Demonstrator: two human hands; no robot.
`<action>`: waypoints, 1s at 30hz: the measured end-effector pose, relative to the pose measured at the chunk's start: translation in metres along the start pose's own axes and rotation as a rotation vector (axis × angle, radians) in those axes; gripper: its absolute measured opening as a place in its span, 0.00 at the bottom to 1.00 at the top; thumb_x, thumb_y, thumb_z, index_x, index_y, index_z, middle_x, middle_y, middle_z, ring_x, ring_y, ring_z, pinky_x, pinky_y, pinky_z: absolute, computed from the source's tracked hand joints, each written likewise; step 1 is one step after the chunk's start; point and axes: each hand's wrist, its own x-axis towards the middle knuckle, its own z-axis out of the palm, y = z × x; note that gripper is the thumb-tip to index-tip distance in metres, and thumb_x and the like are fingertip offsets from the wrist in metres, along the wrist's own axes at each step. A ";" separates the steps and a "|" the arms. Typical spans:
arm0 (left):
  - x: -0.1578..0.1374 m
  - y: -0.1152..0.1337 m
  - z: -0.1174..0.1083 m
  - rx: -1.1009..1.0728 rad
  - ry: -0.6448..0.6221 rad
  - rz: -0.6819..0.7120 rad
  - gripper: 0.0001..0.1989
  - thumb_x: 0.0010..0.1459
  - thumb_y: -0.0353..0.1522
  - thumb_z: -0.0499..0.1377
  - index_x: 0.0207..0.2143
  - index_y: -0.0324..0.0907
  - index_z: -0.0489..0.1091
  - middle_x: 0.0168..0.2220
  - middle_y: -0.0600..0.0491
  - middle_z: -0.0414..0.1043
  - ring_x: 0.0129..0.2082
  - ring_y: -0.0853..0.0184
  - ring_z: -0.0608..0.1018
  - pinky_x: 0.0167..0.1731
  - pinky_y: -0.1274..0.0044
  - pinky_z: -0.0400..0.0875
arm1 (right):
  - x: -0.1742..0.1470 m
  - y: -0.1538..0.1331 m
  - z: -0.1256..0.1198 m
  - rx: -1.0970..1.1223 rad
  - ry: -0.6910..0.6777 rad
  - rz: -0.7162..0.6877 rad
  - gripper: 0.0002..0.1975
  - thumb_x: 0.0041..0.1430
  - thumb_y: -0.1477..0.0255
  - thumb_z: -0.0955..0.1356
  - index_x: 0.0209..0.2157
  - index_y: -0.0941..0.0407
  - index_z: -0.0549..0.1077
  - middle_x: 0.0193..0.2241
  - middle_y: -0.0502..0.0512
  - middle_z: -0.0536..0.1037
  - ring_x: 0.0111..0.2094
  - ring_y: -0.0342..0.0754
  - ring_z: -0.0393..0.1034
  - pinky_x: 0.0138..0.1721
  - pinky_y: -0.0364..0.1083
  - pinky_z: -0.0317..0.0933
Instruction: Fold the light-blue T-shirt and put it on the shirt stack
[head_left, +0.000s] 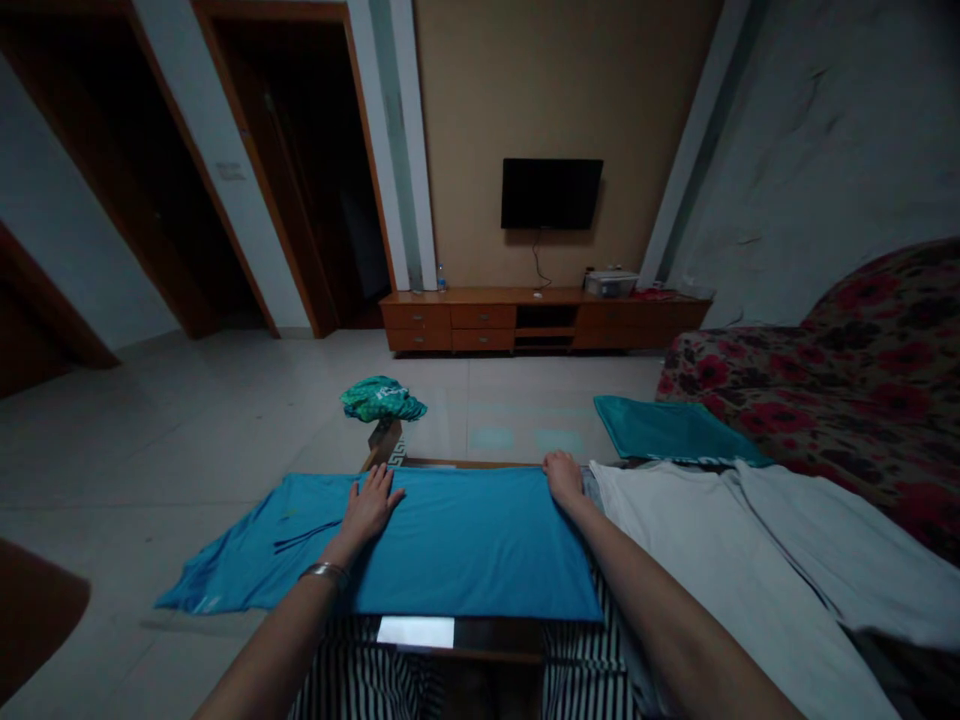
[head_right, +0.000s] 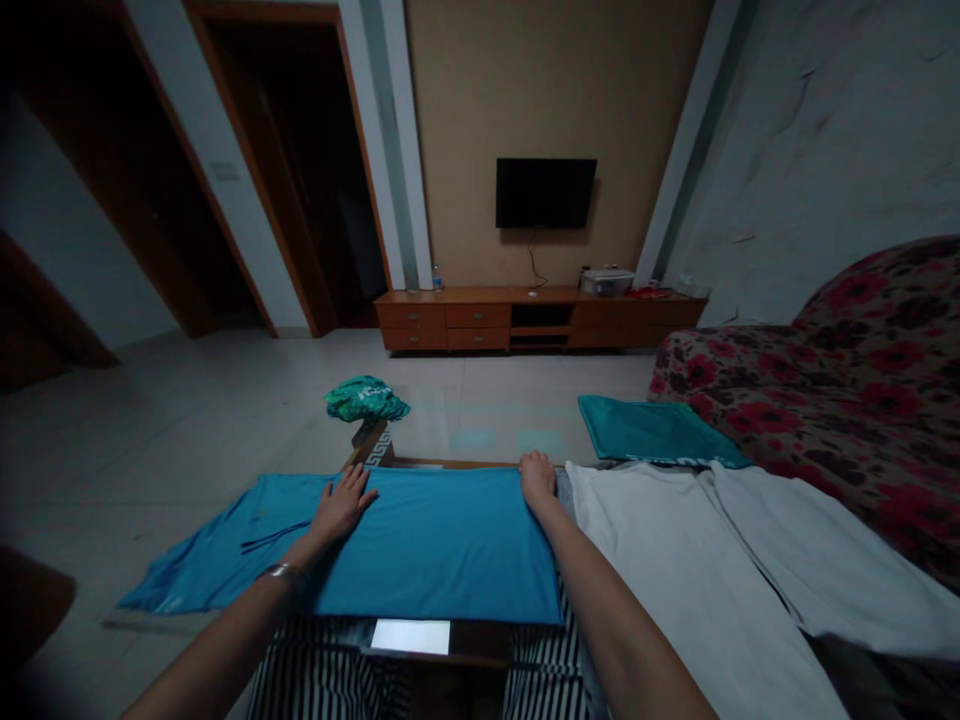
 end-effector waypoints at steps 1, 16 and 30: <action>0.000 0.000 0.000 -0.002 0.000 -0.003 0.31 0.65 0.46 0.41 0.64 0.37 0.55 0.67 0.40 0.45 0.67 0.53 0.49 0.60 0.53 0.50 | -0.002 -0.001 0.001 -0.014 0.005 0.005 0.13 0.62 0.73 0.62 0.43 0.61 0.75 0.46 0.63 0.73 0.49 0.51 0.62 0.48 0.44 0.53; 0.008 0.017 -0.018 -0.071 0.051 -0.031 0.30 0.64 0.44 0.44 0.63 0.38 0.57 0.67 0.40 0.46 0.67 0.51 0.48 0.59 0.51 0.49 | -0.106 0.014 -0.041 -0.066 -0.093 0.113 0.15 0.62 0.68 0.62 0.47 0.58 0.74 0.43 0.64 0.78 0.45 0.54 0.73 0.40 0.45 0.61; 0.090 0.302 -0.031 -0.336 -0.244 0.318 0.21 0.57 0.36 0.58 0.53 0.43 0.67 0.55 0.42 0.69 0.56 0.55 0.69 0.54 0.64 0.60 | -0.190 -0.015 -0.032 -0.066 -0.086 0.302 0.12 0.56 0.71 0.70 0.41 0.62 0.75 0.40 0.66 0.78 0.40 0.54 0.76 0.37 0.45 0.67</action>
